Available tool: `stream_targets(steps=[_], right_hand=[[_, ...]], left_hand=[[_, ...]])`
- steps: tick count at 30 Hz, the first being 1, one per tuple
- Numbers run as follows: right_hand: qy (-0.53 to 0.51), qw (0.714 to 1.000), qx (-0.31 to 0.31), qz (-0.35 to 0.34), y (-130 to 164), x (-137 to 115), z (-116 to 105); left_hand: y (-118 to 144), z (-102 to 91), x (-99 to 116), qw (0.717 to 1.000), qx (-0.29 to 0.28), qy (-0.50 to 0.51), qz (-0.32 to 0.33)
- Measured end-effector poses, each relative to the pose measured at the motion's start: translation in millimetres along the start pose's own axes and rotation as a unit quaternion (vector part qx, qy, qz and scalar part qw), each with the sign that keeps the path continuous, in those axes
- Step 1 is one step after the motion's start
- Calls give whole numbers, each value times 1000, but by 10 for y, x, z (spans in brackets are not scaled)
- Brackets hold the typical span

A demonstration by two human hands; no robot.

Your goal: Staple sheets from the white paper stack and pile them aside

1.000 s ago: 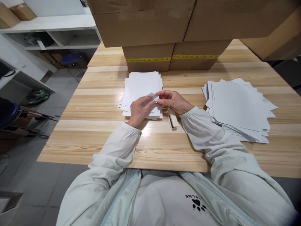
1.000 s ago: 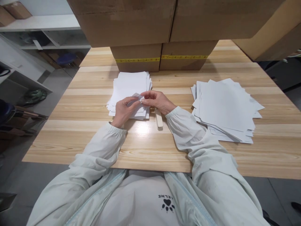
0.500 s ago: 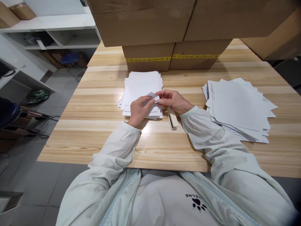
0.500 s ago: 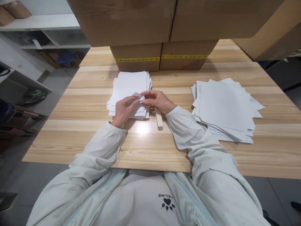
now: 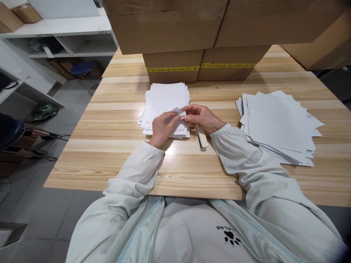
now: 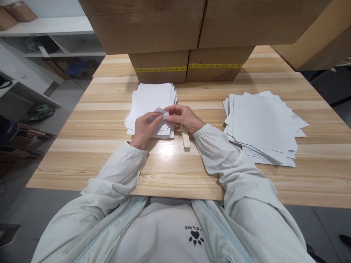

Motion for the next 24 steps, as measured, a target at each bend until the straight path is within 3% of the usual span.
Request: stream_targets(steps=[24], right_hand=[[-3, 1000, -9, 1, -24, 39, -24]], left_hand=[[-2, -7, -24, 1000, 5, 5, 0]])
Point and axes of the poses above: each hand's wrist, its own y-axis away from the middle knuckle, its own z-axis out of the palm, x = y × z, the point moved 7 cm from there along -y, towards the middle knuckle, and after that the axes turned 4 degrees about y, right-handed, at the moved point
